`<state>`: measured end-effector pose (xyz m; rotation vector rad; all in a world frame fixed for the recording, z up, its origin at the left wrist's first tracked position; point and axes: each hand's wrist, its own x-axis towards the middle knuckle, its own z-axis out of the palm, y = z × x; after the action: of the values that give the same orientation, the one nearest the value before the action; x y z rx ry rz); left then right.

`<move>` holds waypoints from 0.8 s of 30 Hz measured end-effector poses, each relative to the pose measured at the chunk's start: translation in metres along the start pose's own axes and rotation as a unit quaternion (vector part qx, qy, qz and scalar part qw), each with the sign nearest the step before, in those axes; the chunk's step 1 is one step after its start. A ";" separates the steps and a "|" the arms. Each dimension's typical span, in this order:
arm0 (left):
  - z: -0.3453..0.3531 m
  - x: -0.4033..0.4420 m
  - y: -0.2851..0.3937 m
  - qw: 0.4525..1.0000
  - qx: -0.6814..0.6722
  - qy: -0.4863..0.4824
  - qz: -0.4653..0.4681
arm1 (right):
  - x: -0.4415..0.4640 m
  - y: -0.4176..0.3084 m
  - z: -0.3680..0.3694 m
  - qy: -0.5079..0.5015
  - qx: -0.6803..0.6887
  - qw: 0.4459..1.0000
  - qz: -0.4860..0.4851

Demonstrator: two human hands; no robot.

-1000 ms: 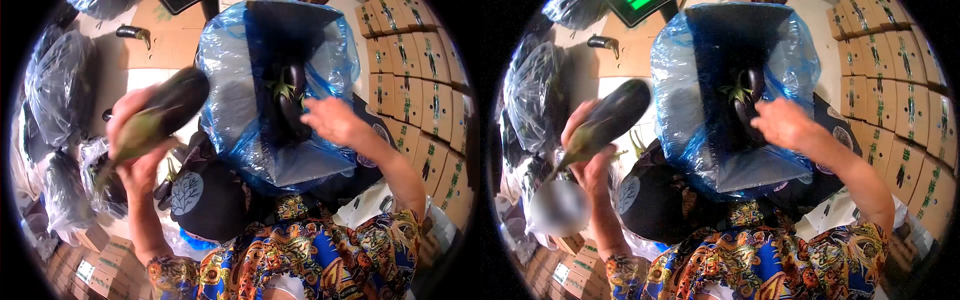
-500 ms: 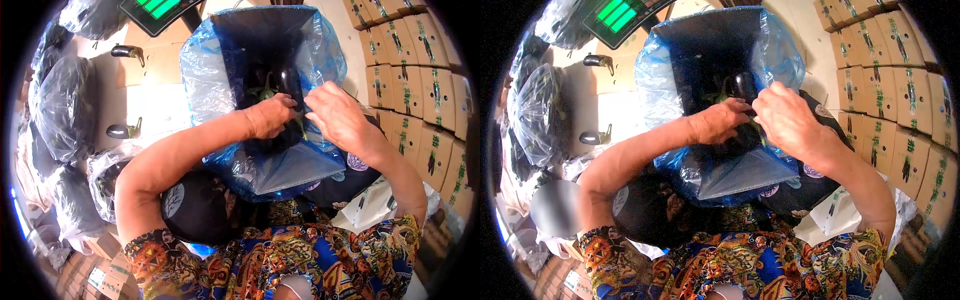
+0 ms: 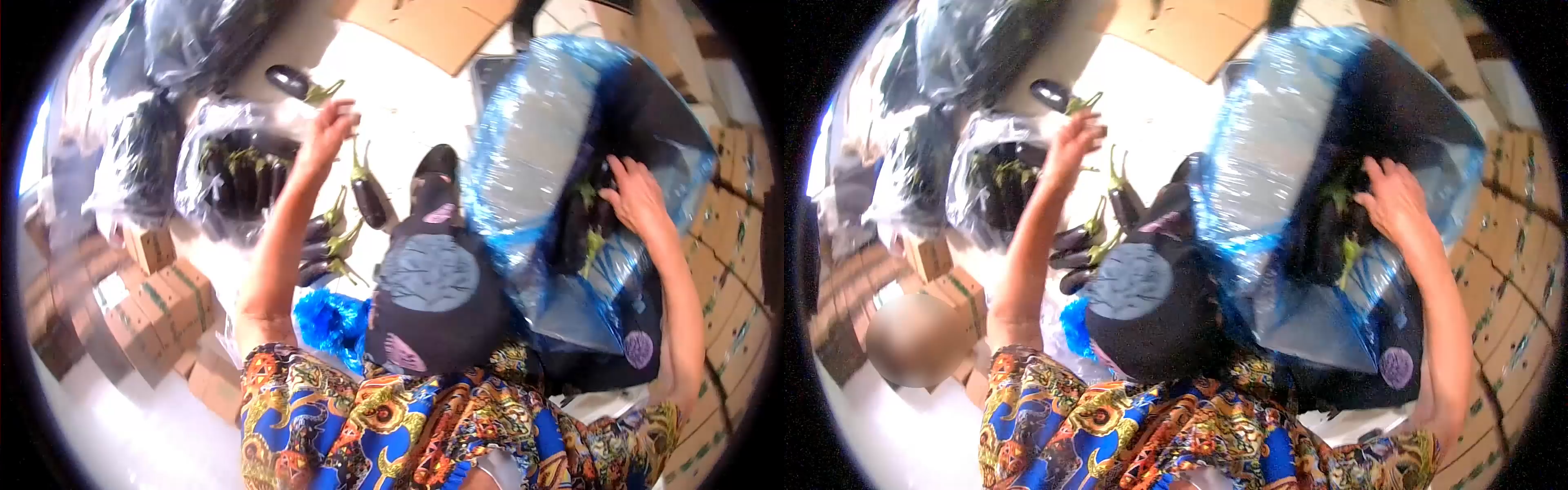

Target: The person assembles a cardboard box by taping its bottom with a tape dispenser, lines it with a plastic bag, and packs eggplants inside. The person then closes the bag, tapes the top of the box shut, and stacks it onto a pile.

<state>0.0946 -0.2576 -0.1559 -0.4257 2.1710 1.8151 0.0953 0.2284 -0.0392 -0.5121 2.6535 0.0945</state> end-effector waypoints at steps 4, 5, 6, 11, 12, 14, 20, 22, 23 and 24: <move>-0.009 -0.057 -0.134 0.956 0.221 0.128 -0.141 | -0.004 0.003 0.009 -0.032 -0.022 0.999 0.012; 0.001 -0.070 -0.151 0.946 0.211 0.191 -0.158 | -0.007 0.003 0.011 -0.027 -0.026 0.999 0.011; 0.005 -0.080 -0.158 0.938 0.222 0.198 -0.179 | -0.008 0.002 0.009 -0.049 -0.024 0.998 0.022; 0.055 -0.094 -0.175 0.946 0.175 0.159 -0.222 | -0.008 -0.002 0.010 -0.067 -0.060 0.995 0.042; 0.068 -0.091 -0.186 0.933 0.205 0.190 -0.226 | -0.009 -0.002 0.011 -0.061 -0.078 0.995 0.025; 0.079 -0.092 -0.180 0.937 0.210 0.206 -0.188 | -0.010 0.001 0.013 -0.065 -0.088 0.994 0.017; 0.067 -0.083 -0.177 0.933 0.248 0.240 -0.101 | -0.011 0.002 0.013 -0.056 -0.097 0.994 -0.002; 0.055 -0.079 -0.176 0.928 0.281 0.238 -0.063 | -0.009 -0.002 0.008 -0.069 -0.093 0.993 0.019; 0.052 -0.077 -0.176 0.925 0.293 0.234 -0.059 | -0.008 -0.003 0.007 -0.075 -0.090 0.993 0.028; 0.047 -0.076 -0.177 0.922 0.306 0.229 -0.056 | -0.006 -0.001 0.009 -0.067 -0.086 0.994 0.028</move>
<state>0.2355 -0.2371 -0.2937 -0.8575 2.7894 0.9440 0.1042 0.2313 -0.0450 -0.4678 2.5418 0.3641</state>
